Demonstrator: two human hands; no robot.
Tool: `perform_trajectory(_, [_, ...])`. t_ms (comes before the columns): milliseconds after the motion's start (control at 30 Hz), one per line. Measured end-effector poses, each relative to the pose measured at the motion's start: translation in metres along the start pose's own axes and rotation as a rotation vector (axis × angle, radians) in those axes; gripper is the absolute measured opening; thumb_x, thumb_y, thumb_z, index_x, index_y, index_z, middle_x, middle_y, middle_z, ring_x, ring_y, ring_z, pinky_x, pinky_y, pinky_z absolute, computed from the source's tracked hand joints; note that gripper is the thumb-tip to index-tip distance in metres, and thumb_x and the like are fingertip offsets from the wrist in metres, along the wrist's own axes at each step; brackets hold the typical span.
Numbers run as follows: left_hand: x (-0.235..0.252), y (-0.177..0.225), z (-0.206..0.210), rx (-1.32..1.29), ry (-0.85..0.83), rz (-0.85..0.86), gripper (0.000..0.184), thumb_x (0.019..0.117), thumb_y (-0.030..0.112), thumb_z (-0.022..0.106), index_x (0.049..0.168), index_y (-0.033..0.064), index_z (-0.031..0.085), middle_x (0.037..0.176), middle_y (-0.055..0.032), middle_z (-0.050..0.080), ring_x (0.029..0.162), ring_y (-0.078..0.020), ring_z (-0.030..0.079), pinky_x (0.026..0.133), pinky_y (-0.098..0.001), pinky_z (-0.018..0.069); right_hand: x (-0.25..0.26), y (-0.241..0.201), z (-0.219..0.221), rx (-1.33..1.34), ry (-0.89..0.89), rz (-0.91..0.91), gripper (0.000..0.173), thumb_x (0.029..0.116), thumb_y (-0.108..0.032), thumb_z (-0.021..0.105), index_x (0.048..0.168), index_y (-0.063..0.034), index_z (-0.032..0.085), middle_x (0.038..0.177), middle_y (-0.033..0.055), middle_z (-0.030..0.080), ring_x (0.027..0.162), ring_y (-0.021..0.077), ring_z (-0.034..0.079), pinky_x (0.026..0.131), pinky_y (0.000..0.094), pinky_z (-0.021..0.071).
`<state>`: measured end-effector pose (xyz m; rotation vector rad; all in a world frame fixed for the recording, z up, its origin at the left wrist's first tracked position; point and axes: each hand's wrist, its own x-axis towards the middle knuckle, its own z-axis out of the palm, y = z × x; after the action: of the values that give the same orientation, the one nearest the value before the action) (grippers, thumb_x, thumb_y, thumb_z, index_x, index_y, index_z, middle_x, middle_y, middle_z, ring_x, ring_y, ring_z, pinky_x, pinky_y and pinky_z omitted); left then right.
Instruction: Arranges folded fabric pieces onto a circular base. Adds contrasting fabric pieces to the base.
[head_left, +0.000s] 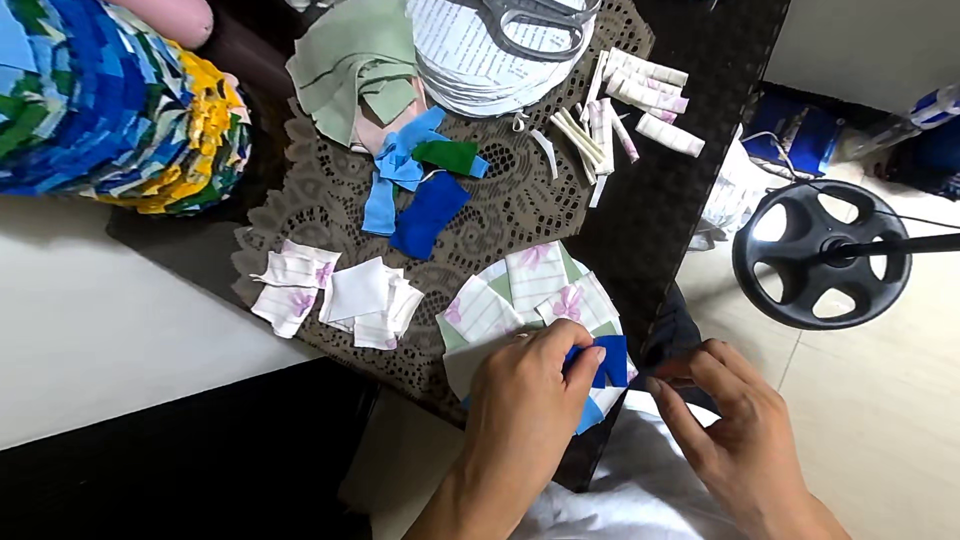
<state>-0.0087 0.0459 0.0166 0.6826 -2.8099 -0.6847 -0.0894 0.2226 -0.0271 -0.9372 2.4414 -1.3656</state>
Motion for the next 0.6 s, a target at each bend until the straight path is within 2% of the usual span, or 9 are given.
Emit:
perform_trajectory(200, [0.0, 0.002, -0.002, 0.025, -0.028, -0.013, 0.017, 0.0915, 0.029, 0.066, 0.088, 0.0147, 0.074, 0.073, 0.0018, 0.07, 0.066, -0.0087, 0.067, 0.057, -0.0255, 0.0513, 0.0, -0.004, 0.014, -0.04, -0.022, 0.025, 0.034, 0.0946, -0.046, 0.063, 0.086, -0.014, 0.071, 0.081, 0.0005, 0.065, 0.08, 0.0138, 0.062, 0.07, 0.0317, 0.0479])
perform_trajectory(400, [0.0, 0.003, -0.004, 0.013, -0.046, -0.04, 0.019, 0.0915, 0.032, 0.066, 0.087, 0.0154, 0.074, 0.071, 0.0028, 0.069, 0.065, -0.0067, 0.066, 0.056, -0.0245, 0.0505, 0.005, -0.007, 0.014, -0.054, -0.042, 0.059, 0.025, 0.0922, -0.036, 0.061, 0.084, -0.0139, 0.071, 0.079, 0.0006, 0.065, 0.079, 0.014, 0.062, 0.07, 0.0316, 0.0479])
perform_trajectory(600, [0.001, 0.003, -0.004, 0.041, -0.049, -0.044, 0.02, 0.0909, 0.033, 0.067, 0.086, 0.0147, 0.074, 0.071, 0.001, 0.069, 0.065, -0.0099, 0.067, 0.056, -0.0284, 0.0511, 0.007, -0.008, 0.012, -0.019, -0.062, 0.085, 0.023, 0.0913, -0.033, 0.059, 0.084, -0.0139, 0.071, 0.08, -0.0001, 0.065, 0.08, 0.013, 0.063, 0.07, 0.0321, 0.0487])
